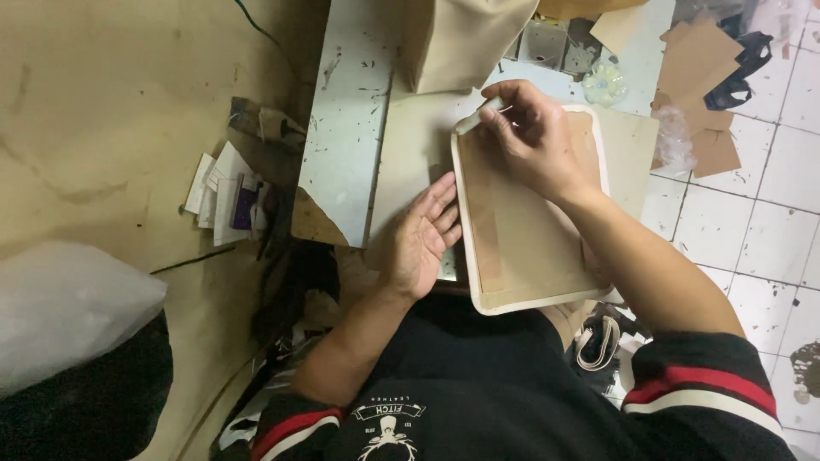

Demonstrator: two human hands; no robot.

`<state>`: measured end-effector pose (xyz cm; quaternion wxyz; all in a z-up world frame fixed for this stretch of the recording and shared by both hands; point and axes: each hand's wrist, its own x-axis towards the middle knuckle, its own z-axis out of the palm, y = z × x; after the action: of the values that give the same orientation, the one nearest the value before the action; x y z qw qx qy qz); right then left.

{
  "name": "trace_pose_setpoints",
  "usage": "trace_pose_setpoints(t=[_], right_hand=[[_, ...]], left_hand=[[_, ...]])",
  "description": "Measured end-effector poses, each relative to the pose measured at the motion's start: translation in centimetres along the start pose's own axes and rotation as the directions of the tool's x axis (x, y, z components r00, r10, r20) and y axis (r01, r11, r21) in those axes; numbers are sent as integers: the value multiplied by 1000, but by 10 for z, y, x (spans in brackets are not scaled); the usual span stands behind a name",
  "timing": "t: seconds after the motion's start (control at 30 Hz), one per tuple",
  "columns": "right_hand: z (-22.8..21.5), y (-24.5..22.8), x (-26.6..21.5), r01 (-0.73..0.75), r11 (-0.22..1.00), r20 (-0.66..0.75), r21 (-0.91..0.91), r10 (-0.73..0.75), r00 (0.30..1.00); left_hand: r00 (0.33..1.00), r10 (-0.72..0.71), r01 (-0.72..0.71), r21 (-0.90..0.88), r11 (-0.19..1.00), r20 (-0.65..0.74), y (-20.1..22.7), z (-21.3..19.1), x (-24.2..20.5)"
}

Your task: Applying glue to the edges of a rectangular bag component using a small applicator stick.

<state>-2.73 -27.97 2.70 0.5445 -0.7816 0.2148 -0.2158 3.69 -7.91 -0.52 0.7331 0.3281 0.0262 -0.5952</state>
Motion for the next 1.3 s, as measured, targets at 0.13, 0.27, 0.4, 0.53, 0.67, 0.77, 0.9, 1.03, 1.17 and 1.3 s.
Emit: trace_pose_setpoints(t=[0.13,0.27,0.4,0.53,0.67,0.77,0.9,1.03,1.17,1.3], right_hand=[[4,-13,1,-33,999,10,-12,34,999],[8,-26,2,-18,1000,55,-6,19,998],[4,-17,-1,-19,997,56,-69,23,998],[2,-14,-6,-23,982,48,-186,33,998],[3,-18,-9,-44,977,54,-208,56,997],[2,-18,-13,29,971,90,-237,-7,996],[3,-22,-22,4,980,107,-198,18,994],[2,-25,-31,35,988,129,-151,-16,991],[3,-9,-42,71,989,88,-130,-60,994],[3,-10,-53,105,985,83,-135,-95,992]], left_hand=[[1000,-19,20,-19,1000,20,3,0,-1],[999,2,-1,-13,1000,52,2,-2,0],[999,-13,13,-13,1000,37,5,1,-2],[999,-8,10,-38,999,53,4,0,-2],[998,-10,12,-39,999,54,5,1,-2],[999,-23,25,-28,999,38,6,2,-2],[999,-17,19,-45,999,37,6,1,-2],[998,-29,32,-49,998,50,6,0,-2],[1000,-12,13,-78,997,19,-7,-11,2],[999,-9,12,-100,995,31,-5,-9,1]])
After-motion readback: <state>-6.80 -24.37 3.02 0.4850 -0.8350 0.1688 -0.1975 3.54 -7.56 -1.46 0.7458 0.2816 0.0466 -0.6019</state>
